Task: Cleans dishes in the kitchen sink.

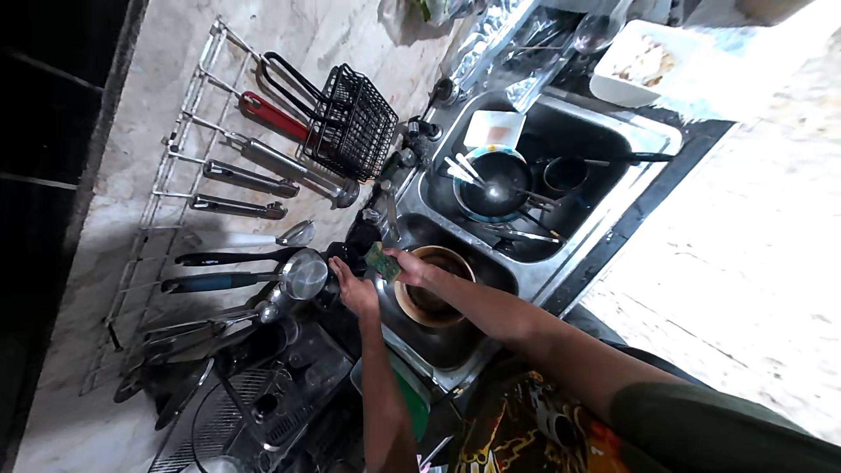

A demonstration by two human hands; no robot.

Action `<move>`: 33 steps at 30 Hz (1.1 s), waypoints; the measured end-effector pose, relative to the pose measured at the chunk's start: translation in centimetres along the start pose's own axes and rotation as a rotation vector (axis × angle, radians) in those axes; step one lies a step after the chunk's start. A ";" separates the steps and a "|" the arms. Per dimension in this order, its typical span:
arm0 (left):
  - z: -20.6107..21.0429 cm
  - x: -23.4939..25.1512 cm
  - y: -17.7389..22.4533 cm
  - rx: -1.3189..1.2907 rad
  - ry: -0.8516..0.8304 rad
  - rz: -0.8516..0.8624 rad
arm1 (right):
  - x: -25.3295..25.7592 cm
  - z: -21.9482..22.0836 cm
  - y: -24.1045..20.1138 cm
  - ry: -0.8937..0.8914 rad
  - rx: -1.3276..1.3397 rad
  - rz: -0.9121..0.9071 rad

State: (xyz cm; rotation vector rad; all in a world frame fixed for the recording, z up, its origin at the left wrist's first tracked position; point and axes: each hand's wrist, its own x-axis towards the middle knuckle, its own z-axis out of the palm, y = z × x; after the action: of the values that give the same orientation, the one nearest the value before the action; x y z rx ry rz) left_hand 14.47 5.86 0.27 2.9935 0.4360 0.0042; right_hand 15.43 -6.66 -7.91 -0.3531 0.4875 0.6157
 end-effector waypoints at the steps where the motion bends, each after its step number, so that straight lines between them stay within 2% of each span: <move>1: 0.8 -0.1 -0.3 -0.016 0.011 0.017 | -0.2 0.2 0.0 0.023 0.005 0.006; 4: 1.9 -0.6 -0.4 -0.021 -0.010 0.020 | -0.1 0.1 0.6 0.028 -0.001 0.024; 9: 0.1 -0.5 -0.2 -0.063 0.017 0.001 | -0.3 0.0 0.4 -0.011 0.034 0.019; 11: -0.1 -1.3 0.0 -0.090 0.092 0.054 | -0.7 -0.5 -0.1 -0.005 0.031 0.012; 14: 1.0 -3.0 1.1 -0.175 0.215 0.240 | -1.6 -2.7 -0.7 -0.051 0.008 0.032; 16: 1.6 -3.6 2.3 -0.238 0.146 0.289 | -2.4 -4.5 -1.2 -0.110 -0.025 0.051; 18: 1.9 -3.3 3.6 -0.285 0.039 0.267 | -3.1 -6.0 -1.5 -0.102 -0.083 0.056; 24: 4.3 1.0 5.5 -0.240 -0.142 0.251 | -4.5 -7.8 -1.7 0.065 -0.345 0.039; 28: 5.4 4.6 6.6 -0.118 -0.095 0.341 | -3.7 -8.2 -0.6 0.258 -0.418 0.003; 30: 5.2 6.4 7.2 -0.056 -0.081 0.380 | -3.4 -8.1 -0.4 0.336 -0.539 -0.028; 33: 4.9 8.8 8.6 0.025 -0.115 0.368 | -3.5 -7.5 -0.7 0.334 -0.644 -0.036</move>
State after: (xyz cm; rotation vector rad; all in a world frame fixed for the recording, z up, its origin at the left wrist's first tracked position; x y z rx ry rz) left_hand 25.48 -0.40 -3.77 3.0300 -0.1306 -0.1404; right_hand 10.92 -12.20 -12.21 -1.0853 0.5920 0.6734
